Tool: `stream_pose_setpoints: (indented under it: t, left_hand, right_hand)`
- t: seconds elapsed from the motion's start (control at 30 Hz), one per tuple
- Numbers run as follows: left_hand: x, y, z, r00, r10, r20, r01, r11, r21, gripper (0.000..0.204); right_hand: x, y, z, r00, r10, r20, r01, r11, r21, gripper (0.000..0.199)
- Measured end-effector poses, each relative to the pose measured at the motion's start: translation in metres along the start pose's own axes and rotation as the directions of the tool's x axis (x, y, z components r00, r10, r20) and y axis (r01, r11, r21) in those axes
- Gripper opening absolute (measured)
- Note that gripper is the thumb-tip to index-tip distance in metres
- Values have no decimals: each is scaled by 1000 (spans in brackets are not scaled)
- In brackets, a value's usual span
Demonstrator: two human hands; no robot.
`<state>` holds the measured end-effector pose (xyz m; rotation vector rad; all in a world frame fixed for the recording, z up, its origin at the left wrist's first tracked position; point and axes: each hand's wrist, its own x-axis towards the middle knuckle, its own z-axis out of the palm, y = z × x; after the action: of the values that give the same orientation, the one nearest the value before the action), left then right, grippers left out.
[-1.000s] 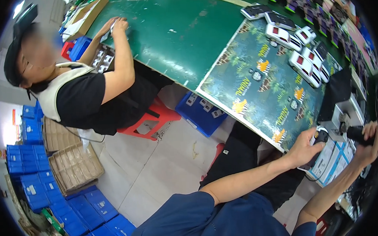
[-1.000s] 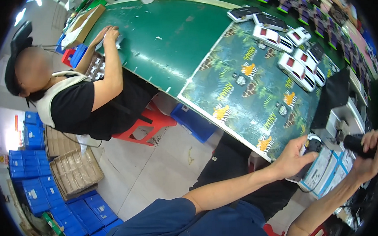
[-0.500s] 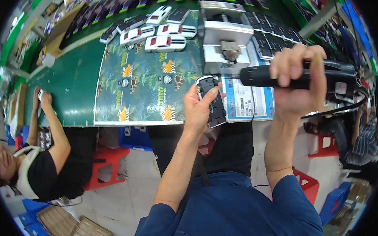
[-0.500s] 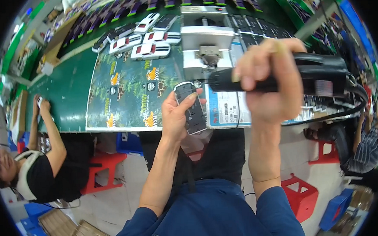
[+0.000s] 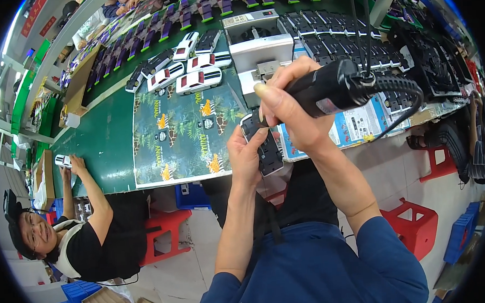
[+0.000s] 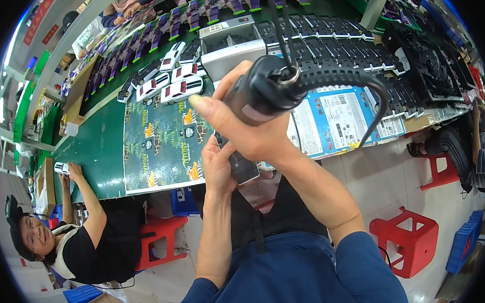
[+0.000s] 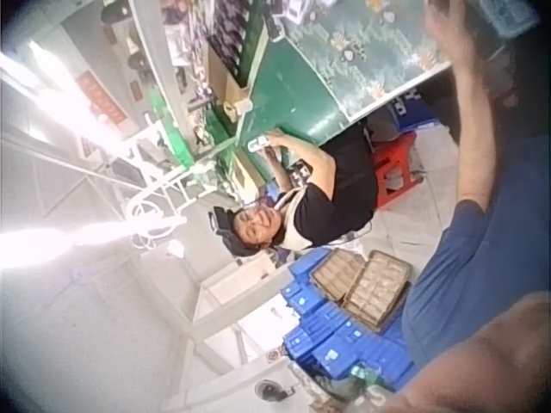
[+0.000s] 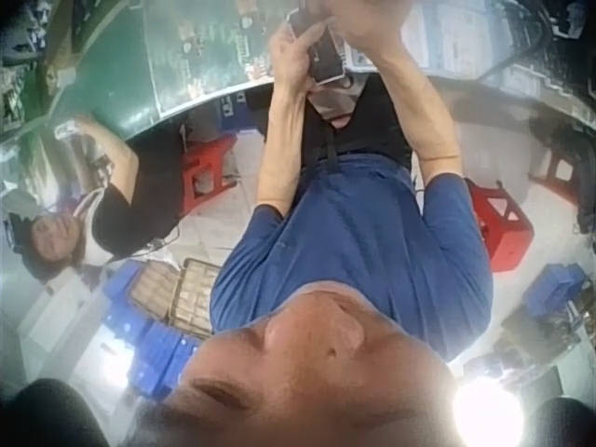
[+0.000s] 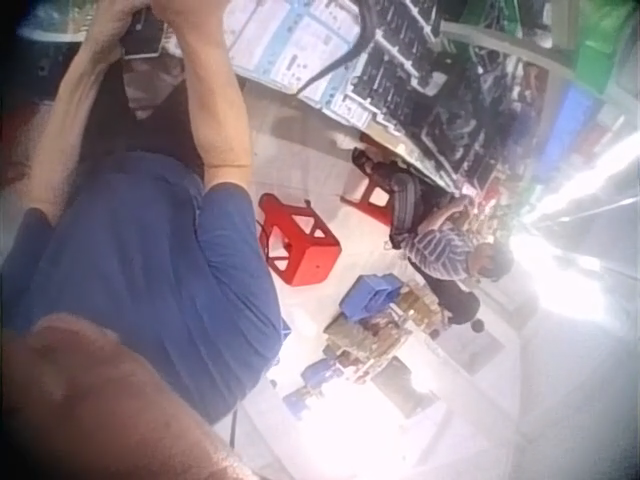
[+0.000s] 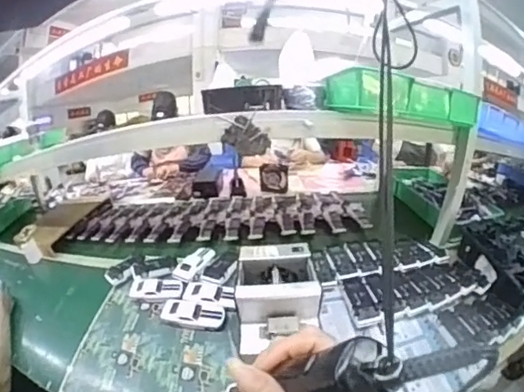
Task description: The person assembles toy cars by fitting bases onto car bodies and driving screws into their undersides using an electric screwdriver, then placing the assembled cars on the workbench.
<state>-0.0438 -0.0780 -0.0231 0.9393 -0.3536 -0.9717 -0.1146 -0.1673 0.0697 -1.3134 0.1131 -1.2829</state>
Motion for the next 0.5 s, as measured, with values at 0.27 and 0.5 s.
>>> stream_pose_setpoints:
  t: [0.27, 0.5]
  left_hand:
    - [1, 3, -2, 999, -39, 0, 39, 999, 10, 22]
    - [4, 5, -6, 999, -42, -22, 42, 999, 12, 22]
  right_hand:
    - [4, 10, -3, 990, 61, 129, -56, 998, -36, 22]
    - [6, 11, 1, 979, 94, 180, -103, 994, 40, 25]
